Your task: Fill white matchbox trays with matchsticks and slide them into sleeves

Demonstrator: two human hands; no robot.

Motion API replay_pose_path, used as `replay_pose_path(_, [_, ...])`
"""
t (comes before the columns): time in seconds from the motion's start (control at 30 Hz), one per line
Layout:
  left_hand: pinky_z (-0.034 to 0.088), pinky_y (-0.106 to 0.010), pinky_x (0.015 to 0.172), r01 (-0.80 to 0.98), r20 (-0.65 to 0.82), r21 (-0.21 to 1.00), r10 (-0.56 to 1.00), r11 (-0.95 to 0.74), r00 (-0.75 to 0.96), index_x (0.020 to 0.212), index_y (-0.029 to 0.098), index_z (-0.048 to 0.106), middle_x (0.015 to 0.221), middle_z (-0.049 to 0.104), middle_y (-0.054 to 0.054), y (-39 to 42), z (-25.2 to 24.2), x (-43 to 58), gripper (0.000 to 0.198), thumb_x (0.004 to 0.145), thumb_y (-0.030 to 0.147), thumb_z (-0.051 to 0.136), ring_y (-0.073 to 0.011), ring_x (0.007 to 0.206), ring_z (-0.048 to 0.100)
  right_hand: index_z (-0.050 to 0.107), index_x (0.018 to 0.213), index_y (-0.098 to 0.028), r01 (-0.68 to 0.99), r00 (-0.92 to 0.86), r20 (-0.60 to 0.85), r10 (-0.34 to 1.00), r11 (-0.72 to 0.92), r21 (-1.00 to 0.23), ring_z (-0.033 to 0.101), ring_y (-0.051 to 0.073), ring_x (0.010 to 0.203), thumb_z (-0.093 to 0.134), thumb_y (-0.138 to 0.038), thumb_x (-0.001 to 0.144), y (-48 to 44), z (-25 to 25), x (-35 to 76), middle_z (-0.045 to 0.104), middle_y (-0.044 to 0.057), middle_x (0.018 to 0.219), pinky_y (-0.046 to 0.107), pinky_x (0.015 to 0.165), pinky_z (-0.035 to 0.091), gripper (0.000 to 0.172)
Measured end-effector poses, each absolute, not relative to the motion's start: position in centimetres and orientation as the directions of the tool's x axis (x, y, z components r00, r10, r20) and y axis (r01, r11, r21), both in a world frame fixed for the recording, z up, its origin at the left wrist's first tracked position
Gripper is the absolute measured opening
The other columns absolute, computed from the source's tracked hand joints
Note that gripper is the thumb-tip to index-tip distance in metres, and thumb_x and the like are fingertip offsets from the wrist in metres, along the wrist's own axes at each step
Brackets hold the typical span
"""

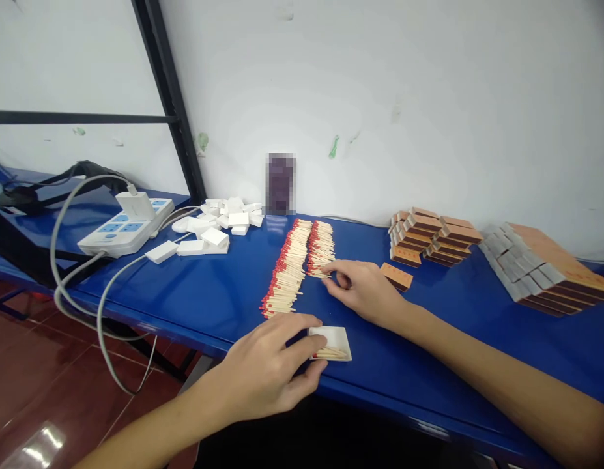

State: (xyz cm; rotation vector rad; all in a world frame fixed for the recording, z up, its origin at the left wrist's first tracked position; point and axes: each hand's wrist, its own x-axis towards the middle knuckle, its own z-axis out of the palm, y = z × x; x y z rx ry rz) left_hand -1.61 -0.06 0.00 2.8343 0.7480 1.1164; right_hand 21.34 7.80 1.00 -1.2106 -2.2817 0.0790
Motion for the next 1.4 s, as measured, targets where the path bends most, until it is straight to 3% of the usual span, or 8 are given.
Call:
replay_pose_path(0.23, [0.061, -0.038, 0.083, 0.420, 0.651, 0.167, 0.420, -0.892, 0.633, 0.110, 0.017, 0.063, 0.113, 0.065, -0.012, -0.04, -0.24, -1.74, 0.018, 0.093, 0.019, 0.057, -0.0233, 0.098, 0.067, 0.060, 0.084, -0.018, 0.762, -0.431, 0.402, 0.808, 0.565, -0.317, 0.046, 0.012, 0.057, 0.056, -0.017, 0.082, 8.18, 1.47, 20.69, 0.052, -0.003, 0.065, 0.025, 0.060, 0.035, 0.005])
replay_pose_path(0.47, [0.061, -0.037, 0.083, 0.401, 0.672, 0.160, 0.397, -0.902, 0.624, 0.110, 0.017, 0.061, 0.113, 0.065, -0.011, 0.09, -0.31, -1.83, 0.017, 0.092, 0.019, 0.059, -0.0231, 0.098, 0.067, 0.054, 0.074, -0.019, 0.736, -0.469, 0.400, 0.788, 0.599, -0.317, 0.044, 0.011, 0.059, 0.054, -0.012, 0.083, 8.37, 1.18, 20.89, 0.051, -0.003, 0.066, 0.025, 0.060, 0.032, 0.011])
replay_pose_path(0.67, [0.060, -0.037, 0.081, 0.392, 0.654, 0.187, 0.412, -0.901, 0.635, 0.110, 0.017, 0.062, 0.111, 0.065, -0.011, -0.01, -0.07, -1.87, 0.017, 0.093, 0.019, 0.059, -0.0230, 0.096, 0.067, 0.053, 0.080, -0.020, 0.719, -0.492, 0.435, 0.754, 0.634, -0.285, 0.045, 0.013, 0.063, 0.052, -0.013, 0.087, 8.17, 0.94, 20.67, 0.053, -0.001, 0.074, 0.026, 0.062, 0.034, 0.009])
replay_pose_path(1.4, [0.060, -0.037, 0.084, 0.402, 0.642, 0.193, 0.425, -0.895, 0.638, 0.109, 0.018, 0.063, 0.114, 0.066, -0.010, 0.02, -0.20, -1.95, 0.017, 0.093, 0.021, 0.060, -0.0229, 0.099, 0.066, 0.058, 0.082, -0.019, 0.697, -0.521, 0.353, 0.777, 0.627, -0.349, 0.042, 0.011, 0.059, 0.053, -0.020, 0.092, 8.29, 1.28, 21.20, 0.050, -0.003, 0.065, 0.024, 0.060, 0.032, 0.011])
